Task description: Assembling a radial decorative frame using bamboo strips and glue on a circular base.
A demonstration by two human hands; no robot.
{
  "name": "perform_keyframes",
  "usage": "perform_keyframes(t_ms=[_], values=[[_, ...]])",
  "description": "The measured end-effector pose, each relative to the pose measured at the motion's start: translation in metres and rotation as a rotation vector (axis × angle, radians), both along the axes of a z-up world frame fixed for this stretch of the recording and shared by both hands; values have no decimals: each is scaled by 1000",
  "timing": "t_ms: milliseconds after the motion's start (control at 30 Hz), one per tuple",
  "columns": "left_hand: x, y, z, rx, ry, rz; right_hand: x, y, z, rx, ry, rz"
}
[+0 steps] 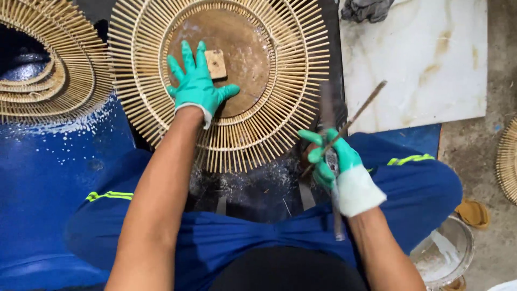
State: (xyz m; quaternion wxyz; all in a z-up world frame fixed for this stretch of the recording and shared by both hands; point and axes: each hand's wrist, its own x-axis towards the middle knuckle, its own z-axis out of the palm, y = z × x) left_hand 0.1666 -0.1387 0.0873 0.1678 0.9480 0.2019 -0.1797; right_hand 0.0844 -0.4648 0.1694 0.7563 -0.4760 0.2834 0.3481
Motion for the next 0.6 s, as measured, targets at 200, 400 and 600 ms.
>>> perform_keyframes(t_ms=[200,400,600], values=[[4,5,1,-44,32,-16,-11,-8,-27,112,85,-40],[6,6,5,-15,52,-47,-11,2,-5,73,32,61],[11,16,3,-47,16,-94,-2,-23,-19,107,-17,150]])
